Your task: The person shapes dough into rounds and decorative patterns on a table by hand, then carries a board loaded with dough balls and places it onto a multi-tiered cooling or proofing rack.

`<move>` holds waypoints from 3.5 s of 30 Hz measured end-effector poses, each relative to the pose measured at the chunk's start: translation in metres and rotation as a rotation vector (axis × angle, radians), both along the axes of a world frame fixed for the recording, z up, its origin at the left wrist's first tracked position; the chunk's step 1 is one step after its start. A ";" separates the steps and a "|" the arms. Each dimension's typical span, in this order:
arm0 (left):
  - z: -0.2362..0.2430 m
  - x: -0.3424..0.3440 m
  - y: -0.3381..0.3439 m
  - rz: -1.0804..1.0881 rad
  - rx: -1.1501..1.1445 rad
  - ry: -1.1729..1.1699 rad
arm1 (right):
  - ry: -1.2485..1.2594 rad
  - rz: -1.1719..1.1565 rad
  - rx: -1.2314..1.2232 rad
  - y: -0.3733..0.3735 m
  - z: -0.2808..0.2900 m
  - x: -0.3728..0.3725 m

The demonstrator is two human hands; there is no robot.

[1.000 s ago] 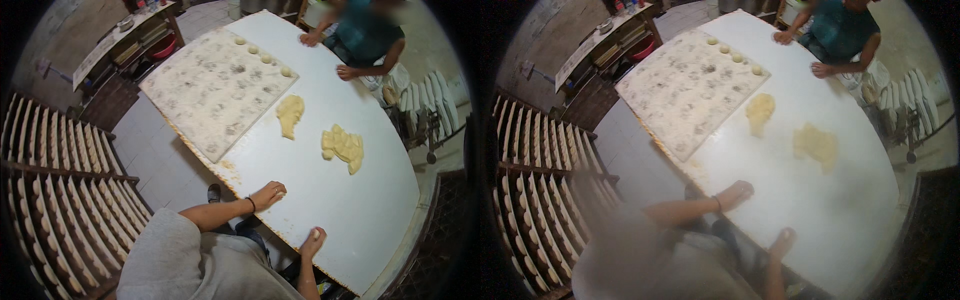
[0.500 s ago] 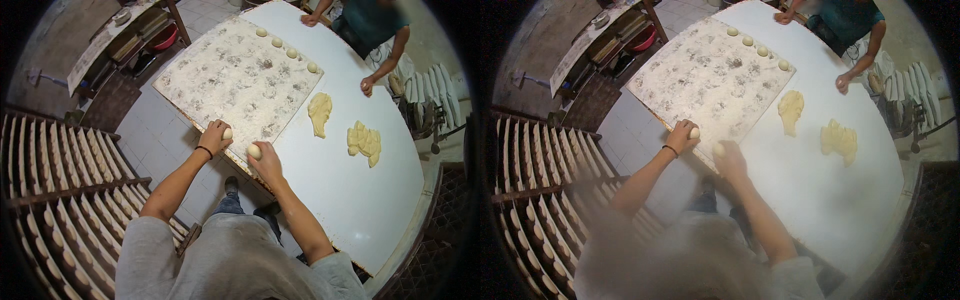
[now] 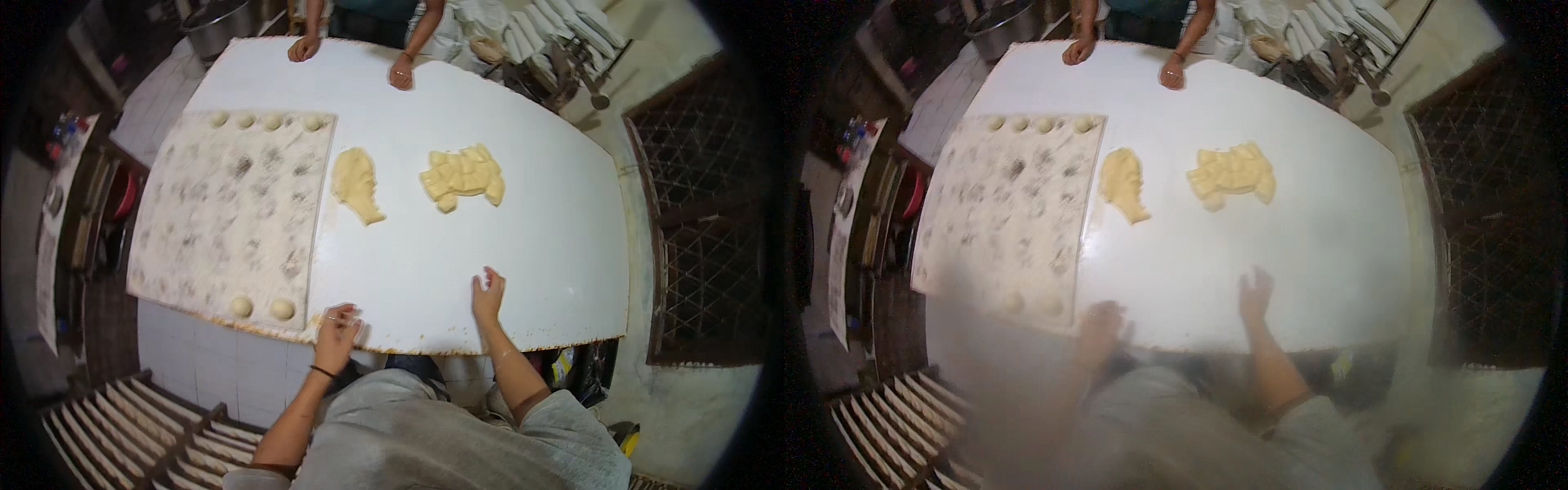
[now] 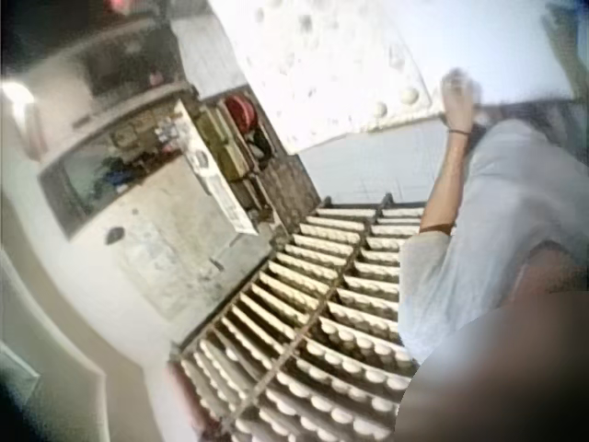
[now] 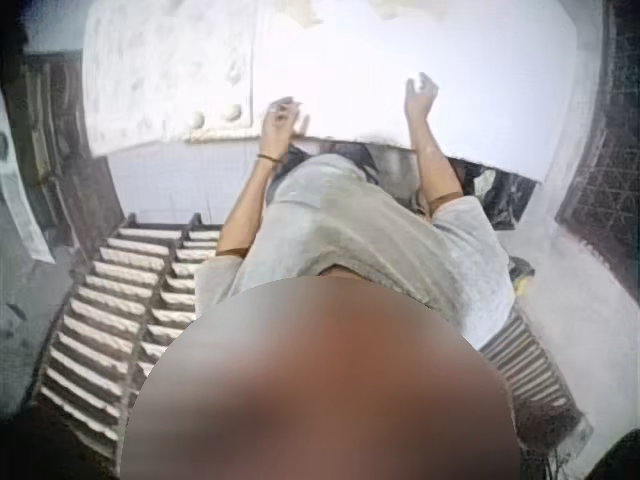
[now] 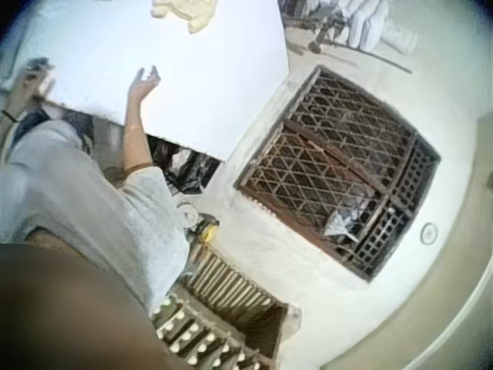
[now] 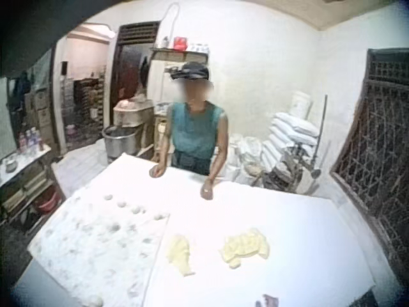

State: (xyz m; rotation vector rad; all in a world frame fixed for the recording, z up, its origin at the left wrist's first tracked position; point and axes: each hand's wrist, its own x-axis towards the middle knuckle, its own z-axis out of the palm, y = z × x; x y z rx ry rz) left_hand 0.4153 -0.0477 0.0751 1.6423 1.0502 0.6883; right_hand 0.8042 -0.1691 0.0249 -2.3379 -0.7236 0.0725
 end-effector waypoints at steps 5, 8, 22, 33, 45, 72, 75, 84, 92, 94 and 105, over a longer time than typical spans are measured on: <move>-0.021 0.185 0.020 -0.176 0.062 0.038 | 0.014 -0.019 0.130 0.052 -0.024 0.155; -0.041 0.295 0.076 0.122 0.325 -0.034 | 0.123 0.048 0.255 0.159 -0.007 0.160; -0.032 0.166 -0.077 -0.069 0.362 0.360 | 0.299 0.275 -0.225 -0.138 0.016 0.081; -0.052 0.162 -0.025 -0.593 0.605 0.333 | -0.024 0.747 -0.053 -0.161 -0.015 0.057; -0.012 0.185 -0.008 -0.525 0.233 0.301 | -0.097 0.447 0.050 -0.110 0.007 0.062; -0.081 0.108 -0.038 -0.656 0.585 0.109 | -0.021 0.655 0.020 -0.158 -0.007 0.019; -0.035 0.154 -0.007 -0.528 0.539 0.258 | -0.062 0.433 0.037 -0.113 0.005 0.041; -0.050 0.122 -0.007 -0.655 0.540 0.257 | 0.040 0.479 -0.007 -0.147 0.009 0.045; -0.068 0.122 -0.034 -0.583 0.667 0.082 | 0.043 0.717 -0.045 -0.156 0.003 0.040; -0.066 0.130 -0.014 -0.492 0.570 0.250 | -0.020 0.525 -0.032 -0.138 -0.001 0.060; -0.046 0.159 0.001 -0.335 0.481 0.295 | -0.015 0.528 0.013 -0.088 0.013 0.067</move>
